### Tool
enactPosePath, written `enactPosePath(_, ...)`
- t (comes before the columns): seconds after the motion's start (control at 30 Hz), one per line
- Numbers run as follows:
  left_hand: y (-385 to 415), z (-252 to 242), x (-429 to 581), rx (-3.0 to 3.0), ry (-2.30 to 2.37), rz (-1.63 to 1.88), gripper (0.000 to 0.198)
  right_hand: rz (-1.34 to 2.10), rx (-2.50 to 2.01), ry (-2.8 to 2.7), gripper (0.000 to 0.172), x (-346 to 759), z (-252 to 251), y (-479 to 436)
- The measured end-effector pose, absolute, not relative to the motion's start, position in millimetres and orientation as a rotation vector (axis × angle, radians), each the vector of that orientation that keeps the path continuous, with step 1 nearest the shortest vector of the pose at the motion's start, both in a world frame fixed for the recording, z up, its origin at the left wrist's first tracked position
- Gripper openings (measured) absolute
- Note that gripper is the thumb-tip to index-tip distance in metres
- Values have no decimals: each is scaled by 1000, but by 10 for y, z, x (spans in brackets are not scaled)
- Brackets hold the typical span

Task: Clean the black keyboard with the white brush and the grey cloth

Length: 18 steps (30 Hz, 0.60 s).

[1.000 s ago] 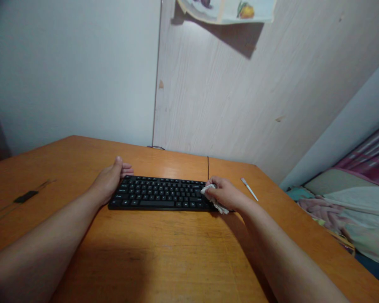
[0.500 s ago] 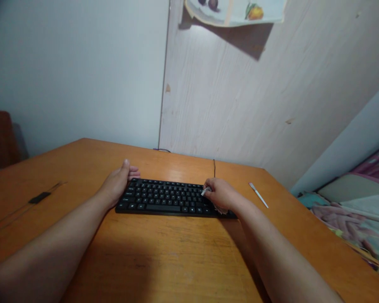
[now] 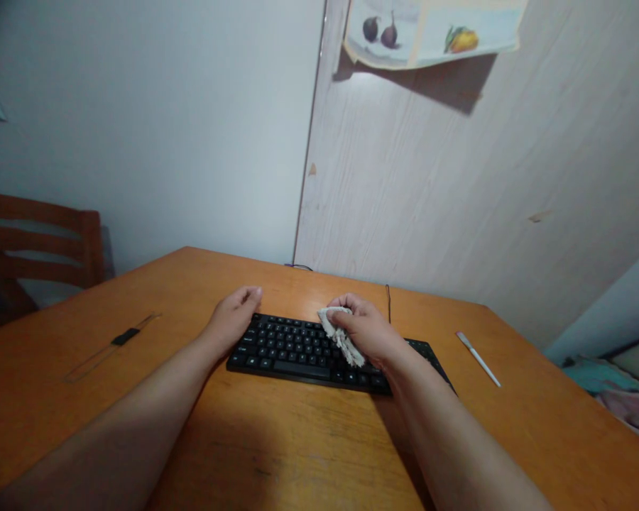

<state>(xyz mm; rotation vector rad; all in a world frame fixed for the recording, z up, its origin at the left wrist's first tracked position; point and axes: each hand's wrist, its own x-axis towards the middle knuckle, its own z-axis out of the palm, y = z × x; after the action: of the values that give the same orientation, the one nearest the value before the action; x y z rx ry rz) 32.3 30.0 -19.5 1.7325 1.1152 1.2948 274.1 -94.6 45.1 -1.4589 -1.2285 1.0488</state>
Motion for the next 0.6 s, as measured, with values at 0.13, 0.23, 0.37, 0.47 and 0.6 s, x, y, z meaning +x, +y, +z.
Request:
enactPosePath(0.13, 92, 26, 405, 1891, 941, 1321, 34, 1156, -1344, -1160, 40, 2579, 396, -957)
enactPosePath(0.23, -109, 152, 508, 1903, 781, 1180, 32, 1179, -1341, -1169, 41, 2497, 353, -973)
enactPosePath(0.37, -292, 160, 639, 1797, 625, 968, 35, 1202, -1274, -1200, 41, 2419, 314, -1002)
enactPosePath(0.47, -338, 106, 695, 1709, 573, 927, 32, 1196, -1227, -1214, 40, 2400, 290, -1024)
enactPosePath(0.6, -385, 123, 698, 1619, 625, 943, 23, 1110, -1186, -1238, 40, 2409, 233, -1024)
